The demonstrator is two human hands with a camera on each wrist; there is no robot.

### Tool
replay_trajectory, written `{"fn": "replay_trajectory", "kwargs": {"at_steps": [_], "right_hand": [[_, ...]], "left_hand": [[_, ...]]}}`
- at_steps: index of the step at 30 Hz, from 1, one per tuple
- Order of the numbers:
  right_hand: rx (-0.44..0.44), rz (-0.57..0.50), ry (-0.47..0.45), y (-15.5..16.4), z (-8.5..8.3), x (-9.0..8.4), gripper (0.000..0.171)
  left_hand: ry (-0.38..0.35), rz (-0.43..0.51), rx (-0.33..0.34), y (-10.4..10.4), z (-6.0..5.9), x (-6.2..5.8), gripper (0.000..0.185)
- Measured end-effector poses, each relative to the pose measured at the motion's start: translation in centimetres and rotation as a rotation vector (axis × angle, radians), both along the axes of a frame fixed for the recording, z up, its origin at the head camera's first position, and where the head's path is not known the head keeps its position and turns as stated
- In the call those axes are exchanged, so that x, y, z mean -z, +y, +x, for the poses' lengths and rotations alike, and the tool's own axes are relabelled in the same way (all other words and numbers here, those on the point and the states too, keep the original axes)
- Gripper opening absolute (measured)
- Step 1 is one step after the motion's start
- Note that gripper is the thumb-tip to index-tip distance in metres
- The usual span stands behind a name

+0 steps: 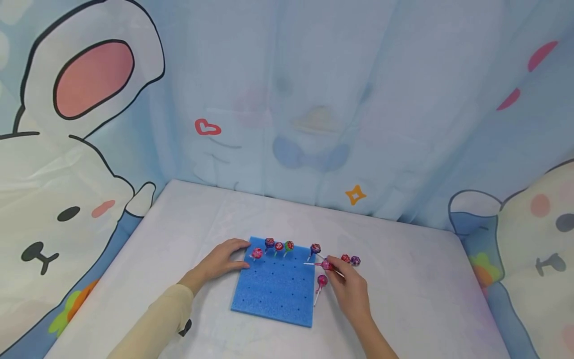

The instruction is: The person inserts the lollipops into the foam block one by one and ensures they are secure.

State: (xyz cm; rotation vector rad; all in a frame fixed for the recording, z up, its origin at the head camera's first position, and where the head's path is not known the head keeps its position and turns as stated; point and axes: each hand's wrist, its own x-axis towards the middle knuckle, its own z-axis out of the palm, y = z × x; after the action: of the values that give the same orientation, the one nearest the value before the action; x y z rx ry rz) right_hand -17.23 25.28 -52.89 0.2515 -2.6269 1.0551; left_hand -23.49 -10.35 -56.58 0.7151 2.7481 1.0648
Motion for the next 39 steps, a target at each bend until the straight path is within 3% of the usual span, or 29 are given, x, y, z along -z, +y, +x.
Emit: {"fn": "replay_trajectory", "kwargs": {"at_steps": [11,17,24,30,39], "right_hand": [[-0.161,-0.013,0.089,-3.5,-0.8,-1.3,0.041],[-0.238,0.045,0.149,-5.4,-1.4,-1.7,0.041],[-0.238,0.137,0.115,-6.9,-2.0,-1.6,0.04],[-0.244,0.182,0.145,-7.5,-2.3,-1.2,0.036],[-0.251,0.167,0.152,-8.0,-2.5,-0.6,0.034]], "left_hand": [[0.0,0.007,0.001,0.0,-0.1,0.1,0.062],[0.011,0.005,0.007,0.0,-0.1,0.2,0.062],[0.011,0.008,0.001,0.0,-0.2,0.3,0.062],[-0.01,0.002,-0.007,0.1,-0.1,0.2,0.062],[-0.009,-0.009,-0.009,0.1,-0.2,0.2,0.063]]}}
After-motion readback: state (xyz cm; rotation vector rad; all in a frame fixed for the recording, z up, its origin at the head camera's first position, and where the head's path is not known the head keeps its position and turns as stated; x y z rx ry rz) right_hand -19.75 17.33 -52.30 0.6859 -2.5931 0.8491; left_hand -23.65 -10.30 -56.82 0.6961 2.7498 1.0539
